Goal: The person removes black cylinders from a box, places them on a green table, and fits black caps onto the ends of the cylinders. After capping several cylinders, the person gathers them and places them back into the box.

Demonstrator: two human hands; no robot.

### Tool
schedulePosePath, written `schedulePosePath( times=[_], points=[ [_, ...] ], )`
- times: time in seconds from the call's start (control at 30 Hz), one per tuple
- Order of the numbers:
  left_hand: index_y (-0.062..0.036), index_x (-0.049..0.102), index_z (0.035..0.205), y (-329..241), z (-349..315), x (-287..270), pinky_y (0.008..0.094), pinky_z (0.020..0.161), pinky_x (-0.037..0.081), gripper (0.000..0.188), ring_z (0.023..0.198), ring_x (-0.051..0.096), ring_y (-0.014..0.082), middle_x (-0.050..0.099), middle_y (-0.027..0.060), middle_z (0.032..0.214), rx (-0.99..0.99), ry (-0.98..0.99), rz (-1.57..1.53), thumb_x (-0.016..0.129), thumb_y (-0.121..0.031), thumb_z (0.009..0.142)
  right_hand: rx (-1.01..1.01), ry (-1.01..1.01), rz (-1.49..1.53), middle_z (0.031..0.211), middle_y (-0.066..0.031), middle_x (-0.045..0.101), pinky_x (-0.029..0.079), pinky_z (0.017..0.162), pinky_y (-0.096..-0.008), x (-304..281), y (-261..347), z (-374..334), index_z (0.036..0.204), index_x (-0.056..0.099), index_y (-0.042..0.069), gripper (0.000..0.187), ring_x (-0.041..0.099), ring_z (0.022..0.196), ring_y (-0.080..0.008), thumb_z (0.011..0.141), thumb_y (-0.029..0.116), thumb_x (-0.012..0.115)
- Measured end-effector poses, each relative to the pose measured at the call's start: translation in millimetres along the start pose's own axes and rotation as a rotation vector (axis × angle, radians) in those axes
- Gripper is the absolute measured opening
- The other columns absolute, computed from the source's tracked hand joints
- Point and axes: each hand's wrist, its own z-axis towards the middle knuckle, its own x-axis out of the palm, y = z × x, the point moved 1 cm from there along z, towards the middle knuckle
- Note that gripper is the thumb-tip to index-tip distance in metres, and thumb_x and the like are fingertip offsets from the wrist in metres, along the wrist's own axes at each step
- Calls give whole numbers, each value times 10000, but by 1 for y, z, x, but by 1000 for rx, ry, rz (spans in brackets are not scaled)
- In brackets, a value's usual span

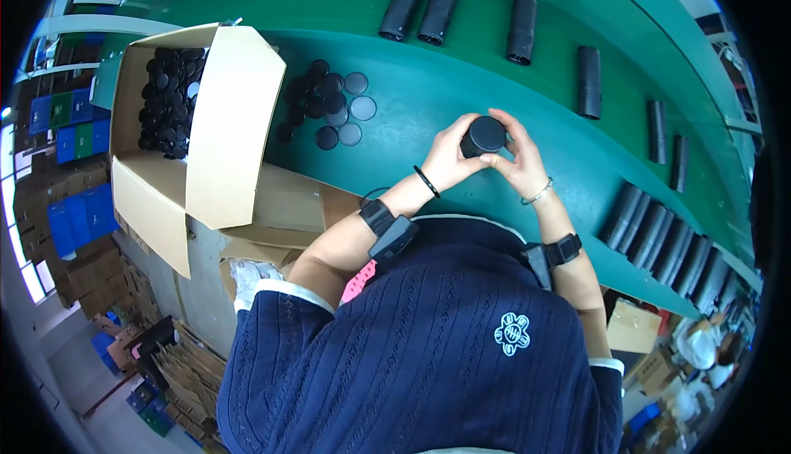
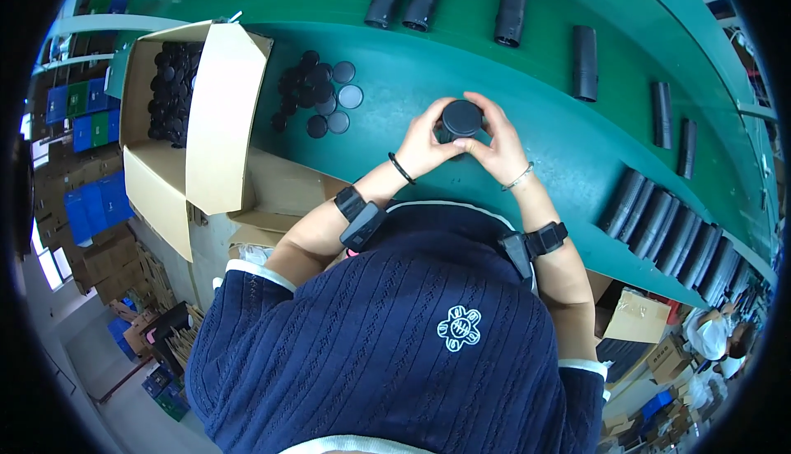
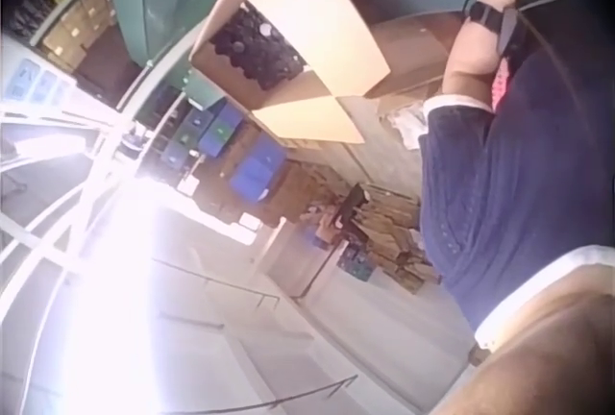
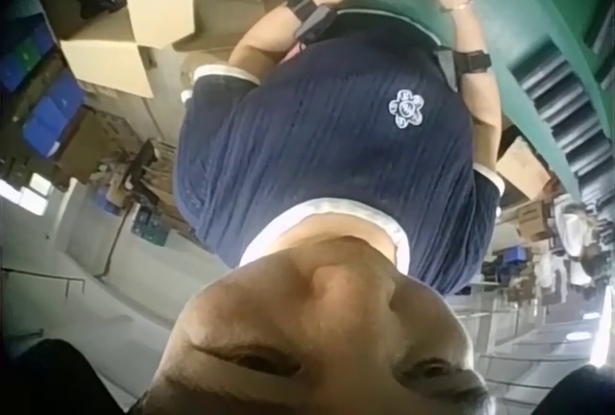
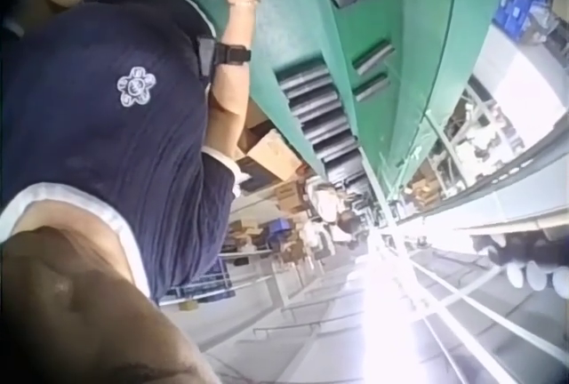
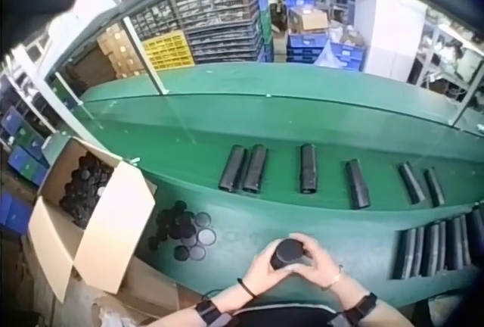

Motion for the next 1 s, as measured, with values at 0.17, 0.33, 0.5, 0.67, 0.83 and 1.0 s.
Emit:
schedulePosePath(
  times=[0.17,0.33,0.5,0.67,0.83,1.0],
  points=[
    [-22,405,1295,12,-12,9,400,915,465,728,1096,566,344,548,191,1178,84,-37,160,776,-200,694,65,56,69,1273,-106,494,437,986,-346,-1,-6,-11,1322,462,66,690,505,1181,-256,711,121,776],
    [-27,376,1369,7,-18,3,369,972,450,780,1184,526,266,510,167,1292,71,131,14,778,-132,710,9,111,-24,1344,-108,460,385,1045,-345,-5,-5,-21,1378,407,41,785,443,1259,-221,706,148,799],
    [-16,452,1309,7,-24,9,389,970,445,744,1179,528,348,533,203,1273,86,69,42,800,-150,665,1,109,-114,1317,-128,513,407,1027,-355,-6,-2,-27,1330,465,37,750,494,1223,-251,671,147,806],
    [-18,466,1291,3,-26,16,385,959,454,733,1158,543,346,542,200,1261,58,18,63,808,-149,656,-56,25,-120,1292,-134,552,424,1006,-359,-5,-12,-33,1299,497,39,725,540,1180,-271,652,141,807],
    [-42,415,1337,4,-16,9,351,952,457,790,1184,533,267,538,162,1264,-20,97,-53,806,-100,653,26,-26,113,1264,-133,539,431,995,-357,-2,-3,-26,1278,520,41,699,513,1194,-269,649,136,811],
    [-19,440,1266,3,-18,18,385,931,462,705,1099,567,353,559,198,1191,118,11,112,767,-109,648,-28,-13,-65,1213,-122,534,450,961,-347,-6,-3,-21,1268,522,44,706,526,1146,-256,647,194,821]
  ],
)
